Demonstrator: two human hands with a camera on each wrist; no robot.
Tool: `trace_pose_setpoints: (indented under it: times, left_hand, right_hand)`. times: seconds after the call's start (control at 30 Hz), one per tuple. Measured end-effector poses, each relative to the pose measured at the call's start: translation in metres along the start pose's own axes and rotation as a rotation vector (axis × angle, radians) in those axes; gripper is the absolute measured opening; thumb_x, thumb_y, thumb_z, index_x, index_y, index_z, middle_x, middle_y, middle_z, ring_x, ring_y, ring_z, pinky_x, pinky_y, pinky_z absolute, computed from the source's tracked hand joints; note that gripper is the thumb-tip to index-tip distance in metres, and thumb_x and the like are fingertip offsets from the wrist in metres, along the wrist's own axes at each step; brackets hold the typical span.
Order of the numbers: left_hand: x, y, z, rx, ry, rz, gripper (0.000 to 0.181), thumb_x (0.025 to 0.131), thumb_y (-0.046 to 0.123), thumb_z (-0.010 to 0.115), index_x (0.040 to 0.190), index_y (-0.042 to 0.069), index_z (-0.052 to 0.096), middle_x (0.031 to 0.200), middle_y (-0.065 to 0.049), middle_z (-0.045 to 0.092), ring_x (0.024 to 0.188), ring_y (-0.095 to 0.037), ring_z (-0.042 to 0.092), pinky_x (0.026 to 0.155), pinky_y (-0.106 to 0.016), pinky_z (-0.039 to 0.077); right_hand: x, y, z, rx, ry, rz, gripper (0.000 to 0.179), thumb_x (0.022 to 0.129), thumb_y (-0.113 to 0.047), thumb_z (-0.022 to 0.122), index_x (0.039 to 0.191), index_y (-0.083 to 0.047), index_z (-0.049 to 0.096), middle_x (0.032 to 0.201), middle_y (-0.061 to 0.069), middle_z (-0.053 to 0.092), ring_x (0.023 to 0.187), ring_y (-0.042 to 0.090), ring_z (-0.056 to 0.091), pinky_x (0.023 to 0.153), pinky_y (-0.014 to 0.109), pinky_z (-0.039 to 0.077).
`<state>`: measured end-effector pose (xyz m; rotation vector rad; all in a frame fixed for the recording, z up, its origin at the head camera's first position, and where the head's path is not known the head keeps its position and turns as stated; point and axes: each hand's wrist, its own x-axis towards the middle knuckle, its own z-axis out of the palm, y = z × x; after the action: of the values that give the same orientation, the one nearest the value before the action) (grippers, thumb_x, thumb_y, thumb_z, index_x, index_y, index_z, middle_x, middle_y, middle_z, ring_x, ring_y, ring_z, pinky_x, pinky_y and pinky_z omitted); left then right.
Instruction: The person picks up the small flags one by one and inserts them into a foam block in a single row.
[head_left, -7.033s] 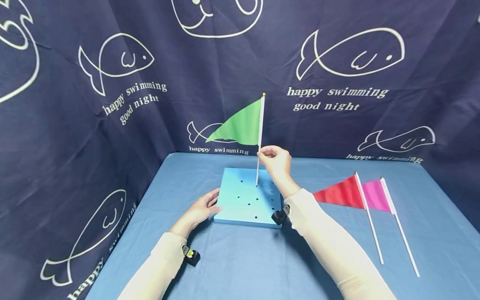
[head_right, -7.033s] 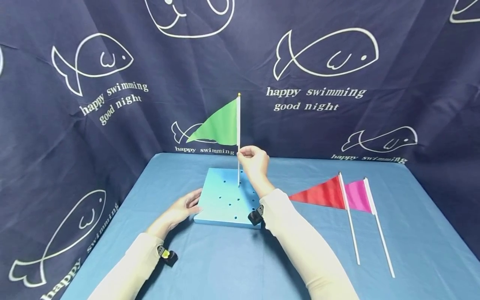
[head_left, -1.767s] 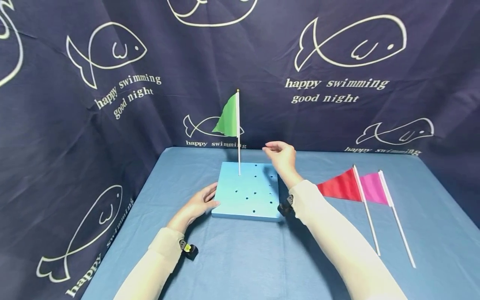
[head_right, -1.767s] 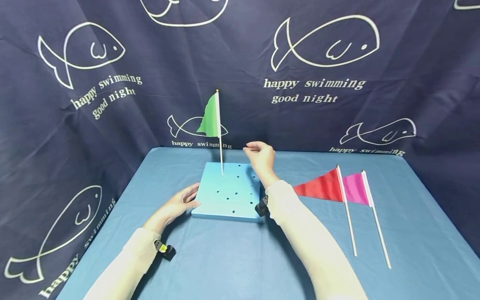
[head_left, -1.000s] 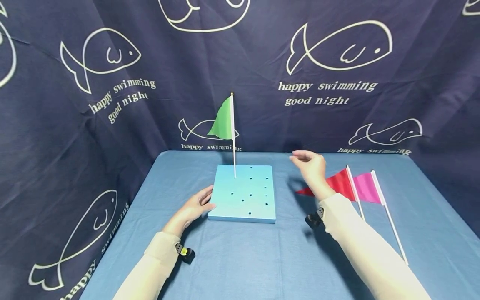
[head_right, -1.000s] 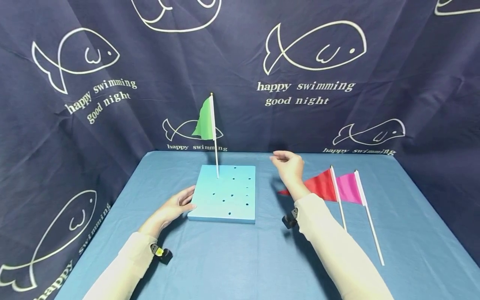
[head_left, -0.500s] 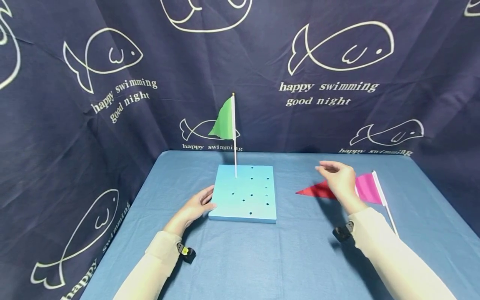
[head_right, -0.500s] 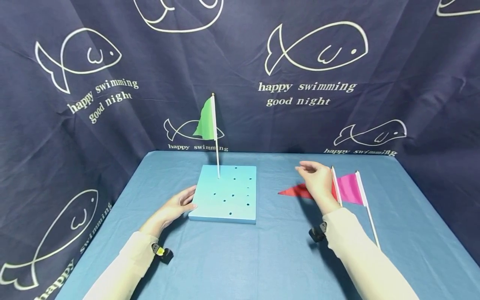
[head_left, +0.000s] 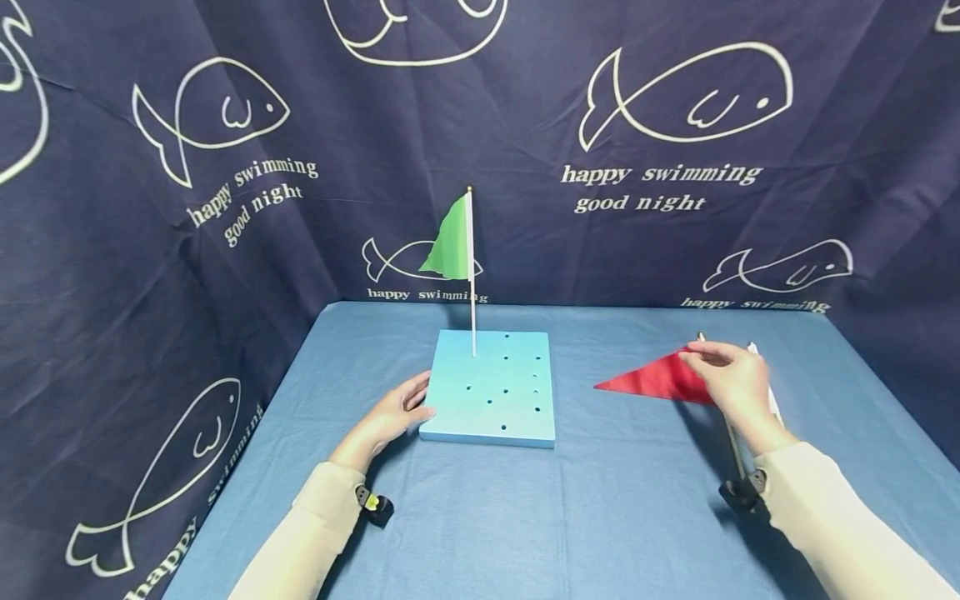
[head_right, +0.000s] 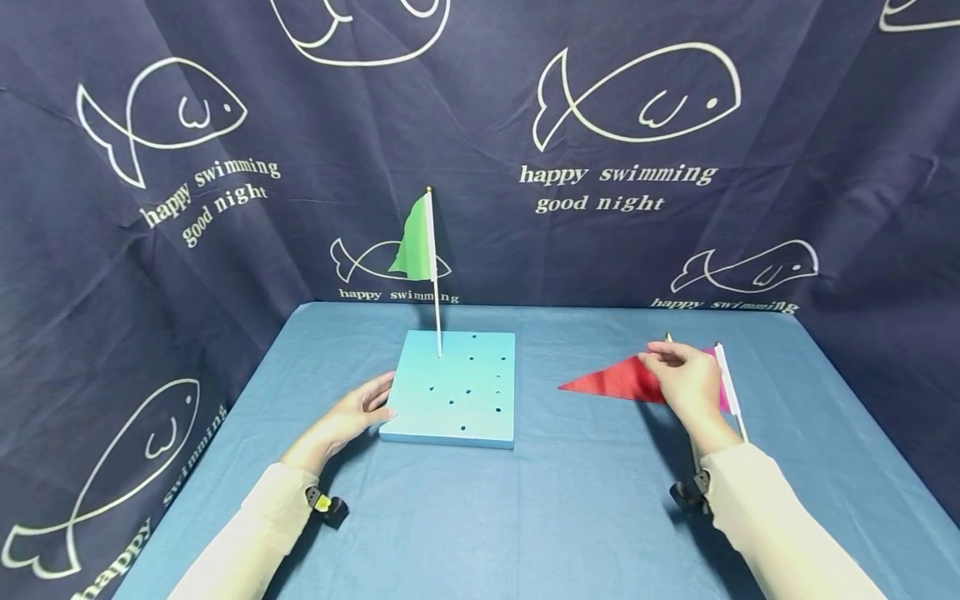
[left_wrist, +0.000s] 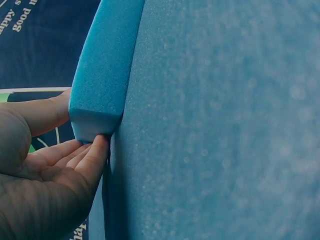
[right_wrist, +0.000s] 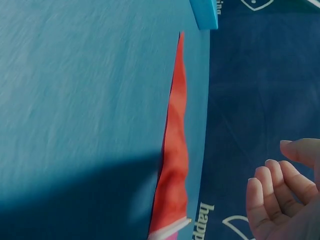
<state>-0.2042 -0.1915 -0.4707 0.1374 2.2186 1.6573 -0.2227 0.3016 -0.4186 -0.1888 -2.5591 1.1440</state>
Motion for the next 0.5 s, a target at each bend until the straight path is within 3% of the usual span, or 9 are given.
trace_pose_setpoints:
  times: [0.1, 0.2, 0.5]
  left_hand:
    - [0.000, 0.000, 0.001, -0.004, 0.008, -0.008, 0.072, 0.095, 0.008, 0.061, 0.155, 0.012, 0.022, 0.160, -0.014, 0.023, 0.148, -0.031, 0.022, 0.116, -0.047, 0.030]
    - [0.000, 0.001, 0.001, -0.007, 0.017, -0.015, 0.072, 0.095, 0.007, 0.061, 0.155, 0.013, 0.023, 0.160, -0.013, 0.024, 0.147, -0.030, 0.023, 0.117, -0.047, 0.030]
    - [0.000, 0.000, 0.002, 0.001, 0.030, -0.008, 0.072, 0.094, 0.006, 0.061, 0.155, 0.010, 0.023, 0.159, -0.016, 0.024, 0.147, -0.032, 0.024, 0.116, -0.048, 0.031]
  right_hand:
    - [-0.002, 0.007, -0.008, -0.049, 0.000, 0.001, 0.039, 0.088, -0.034, 0.071, 0.113, -0.004, 0.073, 0.078, -0.007, 0.074, 0.065, -0.025, 0.045, 0.062, 0.012, 0.042]
    - [-0.004, 0.014, -0.013, -0.093, -0.010, 0.015, 0.040, 0.089, -0.035, 0.069, 0.114, -0.004, 0.072, 0.096, 0.017, 0.074, 0.063, -0.023, 0.043, 0.059, 0.013, 0.041]
    - [-0.011, 0.031, -0.023, -0.164, -0.060, 0.089, 0.041, 0.090, -0.033, 0.067, 0.113, -0.001, 0.072, 0.099, 0.020, 0.073, 0.067, -0.007, 0.045, 0.059, 0.022, 0.041]
